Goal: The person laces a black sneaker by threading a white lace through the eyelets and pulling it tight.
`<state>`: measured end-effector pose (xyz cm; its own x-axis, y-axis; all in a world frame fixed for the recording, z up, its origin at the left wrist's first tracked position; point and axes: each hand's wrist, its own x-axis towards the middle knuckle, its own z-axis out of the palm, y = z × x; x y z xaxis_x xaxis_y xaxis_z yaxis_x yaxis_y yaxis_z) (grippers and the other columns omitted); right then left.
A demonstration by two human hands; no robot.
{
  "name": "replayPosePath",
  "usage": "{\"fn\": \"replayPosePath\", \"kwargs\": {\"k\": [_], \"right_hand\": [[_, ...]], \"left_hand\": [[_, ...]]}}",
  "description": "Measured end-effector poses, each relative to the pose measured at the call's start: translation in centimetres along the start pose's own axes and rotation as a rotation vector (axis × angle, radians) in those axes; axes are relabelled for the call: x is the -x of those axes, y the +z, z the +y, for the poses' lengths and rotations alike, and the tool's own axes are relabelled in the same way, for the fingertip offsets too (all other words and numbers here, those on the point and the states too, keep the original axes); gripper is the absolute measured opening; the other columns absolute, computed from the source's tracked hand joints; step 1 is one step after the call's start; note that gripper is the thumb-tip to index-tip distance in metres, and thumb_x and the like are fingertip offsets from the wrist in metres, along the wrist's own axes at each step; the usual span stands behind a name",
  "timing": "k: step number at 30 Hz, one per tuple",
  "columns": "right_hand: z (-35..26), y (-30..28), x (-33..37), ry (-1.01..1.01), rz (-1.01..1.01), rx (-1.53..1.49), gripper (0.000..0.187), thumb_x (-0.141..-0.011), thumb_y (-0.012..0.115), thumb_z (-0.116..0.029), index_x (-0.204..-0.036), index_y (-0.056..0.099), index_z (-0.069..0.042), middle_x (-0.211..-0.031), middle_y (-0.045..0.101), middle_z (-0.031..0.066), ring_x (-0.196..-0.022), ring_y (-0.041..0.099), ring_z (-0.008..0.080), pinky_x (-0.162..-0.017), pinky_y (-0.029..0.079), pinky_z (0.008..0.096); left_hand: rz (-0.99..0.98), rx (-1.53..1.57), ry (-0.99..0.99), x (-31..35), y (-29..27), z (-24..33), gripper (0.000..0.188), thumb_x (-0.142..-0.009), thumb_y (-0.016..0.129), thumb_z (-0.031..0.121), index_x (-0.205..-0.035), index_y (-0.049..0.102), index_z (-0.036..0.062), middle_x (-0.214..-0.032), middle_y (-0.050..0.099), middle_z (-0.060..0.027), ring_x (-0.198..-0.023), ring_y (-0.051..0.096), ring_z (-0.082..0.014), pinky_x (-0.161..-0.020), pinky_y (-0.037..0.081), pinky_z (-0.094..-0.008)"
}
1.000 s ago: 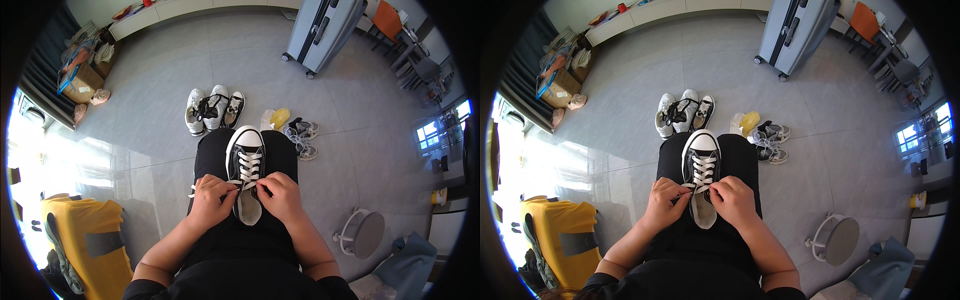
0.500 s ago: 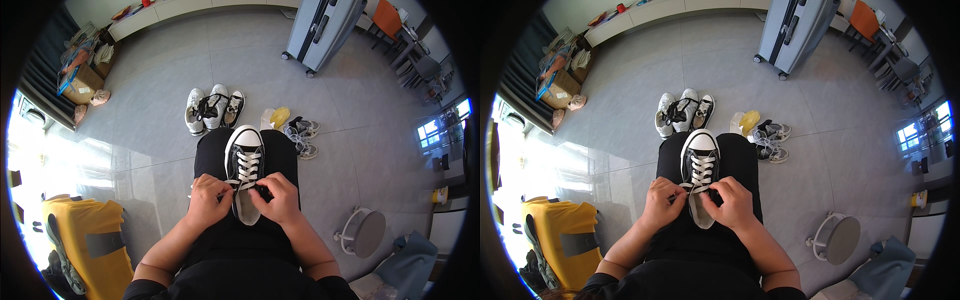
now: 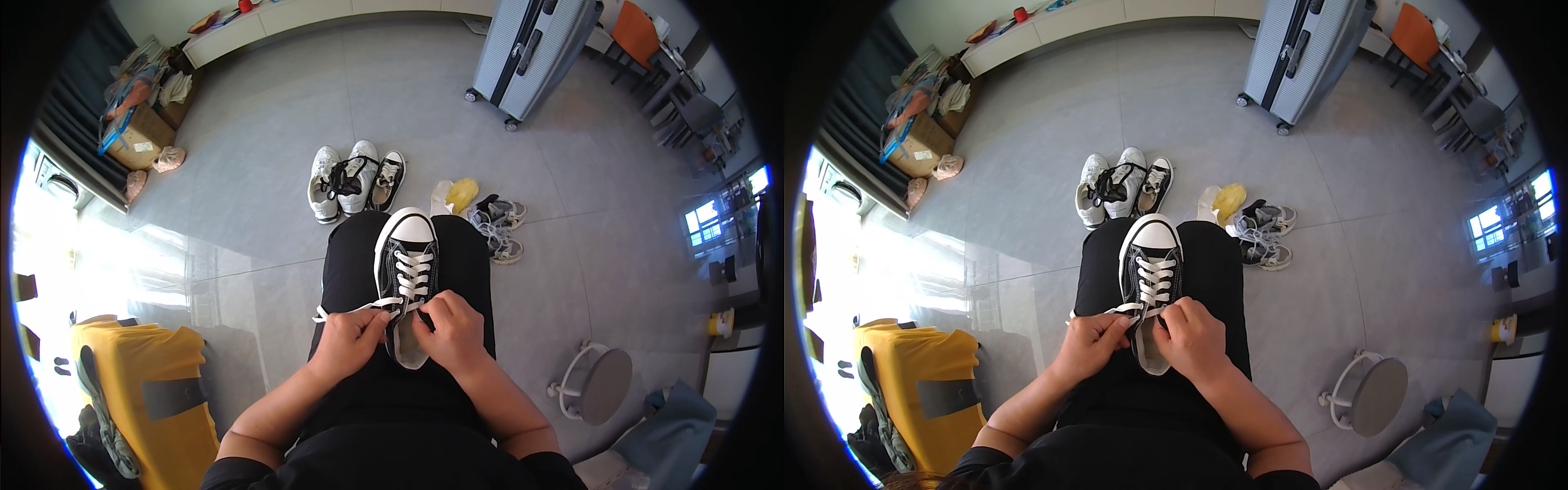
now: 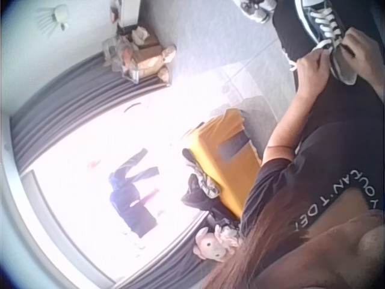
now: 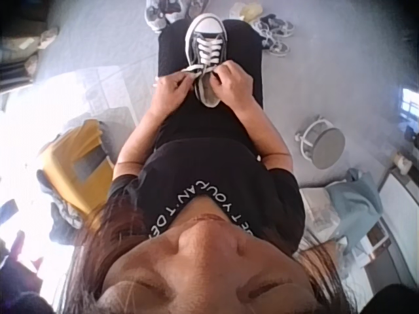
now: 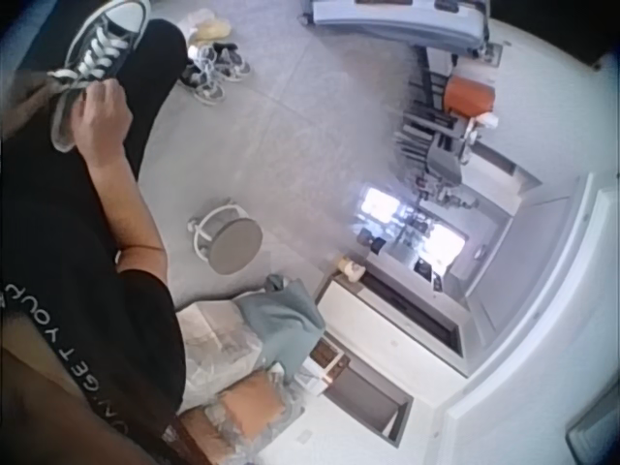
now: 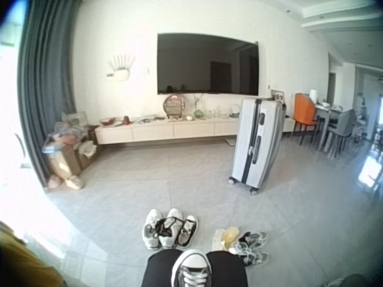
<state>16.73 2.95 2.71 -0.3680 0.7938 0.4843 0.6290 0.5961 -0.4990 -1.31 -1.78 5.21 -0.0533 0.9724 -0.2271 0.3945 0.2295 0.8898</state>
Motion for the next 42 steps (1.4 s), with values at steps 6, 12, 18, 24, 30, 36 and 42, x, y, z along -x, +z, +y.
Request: {"fn": "replayPosePath", "kwargs": {"k": [6,12,18,24,30,36,42], "right_hand": [[-0.6,-1.3,-1.1,0.063,-0.008,-0.231,0.022,-0.066,0.078,-0.013,-0.076,0.06,-0.007,-0.073,0.057,0.0051,-0.055,0.056,0.0176,-0.048,0.045,0.0271],[-0.7,-1.3,-1.5,0.213,-0.019,-0.372,0.019,-0.072,0.075,-0.009,-0.087,0.066,-0.004,-0.074,0.057,0.0048,-0.049,0.049,0.0114,-0.045,0.04,0.0235],[-2.2,-0.8,-4.6,0.18,-0.077,-0.356,0.028,-0.077,0.074,-0.022,-0.099,0.067,-0.006,-0.083,0.059,0.0066,-0.061,0.061,0.0232,-0.055,0.05,0.0324],[-2.3,0.5,-7.9,0.306,-0.209,-0.634,0.016,-0.081,0.073,-0.018,-0.085,0.069,-0.003,-0.075,0.06,0.0061,-0.058,0.056,0.0172,-0.056,0.045,0.0295],[-2.5,-1.9,-10.4,0.518,-0.276,-1.072,0.017,-0.084,0.073,-0.015,-0.085,0.07,0.002,-0.06,0.056,-0.0018,-0.05,0.049,0.0042,-0.045,0.037,0.0204],[-0.8,-3.9,-12.4,0.543,-0.108,-1.255,0.018,-0.089,0.067,-0.017,-0.093,0.07,0.0,-0.074,0.065,0.0024,-0.049,0.047,0.0035,-0.042,0.035,0.0173],[1.1,-5.3,-13.4,0.643,0.008,-1.43,0.024,-0.09,0.066,-0.021,-0.101,0.066,0.0,-0.087,0.067,0.0069,-0.052,0.045,0.0042,-0.044,0.034,0.0175]], "left_hand": [[0.07,0.507,-0.053,-0.1,1.7,-1.3,0.045,-0.096,0.057,0.016,-0.136,0.046,-0.002,-0.081,0.058,0.0031,-0.069,0.053,-0.0038,-0.062,0.044,-0.0197],[0.157,1.032,-0.092,-3.4,-0.7,0.4,0.036,-0.098,0.053,0.024,-0.124,0.056,-0.0008,-0.088,0.06,0.0012,-0.076,0.055,-0.006,-0.071,0.046,-0.0223],[0.212,1.01,0.042,-6.6,-3.1,4.3,0.024,-0.098,0.054,0.024,-0.108,0.065,0.0039,-0.087,0.062,0.0002,-0.079,0.057,-0.0092,-0.074,0.046,-0.0259],[0.117,1.101,0.189,-8.5,-3.7,7.4,0.02,-0.095,0.057,0.021,-0.101,0.064,0.0029,-0.087,0.064,-0.0039,-0.081,0.06,-0.0135,-0.076,0.049,-0.0287],[0.034,1.103,0.142,-8.5,-3.5,7.8,0.023,-0.097,0.055,0.02,-0.104,0.061,-0.0009,-0.095,0.066,-0.0098,-0.09,0.063,-0.0164,-0.082,0.05,-0.0305],[-0.15,0.909,0.136,-7.3,-1.6,8.1,0.041,-0.101,0.042,0.031,-0.117,0.055,-0.0049,-0.102,0.065,-0.013,-0.093,0.064,-0.022,-0.088,0.05,-0.0375],[-0.174,0.668,0.092,-7.2,-0.3,6.8,0.027,-0.093,0.061,0.015,-0.109,0.062,-0.0074,-0.091,0.068,-0.0092,-0.082,0.064,-0.0146,-0.077,0.052,-0.0277]]}}
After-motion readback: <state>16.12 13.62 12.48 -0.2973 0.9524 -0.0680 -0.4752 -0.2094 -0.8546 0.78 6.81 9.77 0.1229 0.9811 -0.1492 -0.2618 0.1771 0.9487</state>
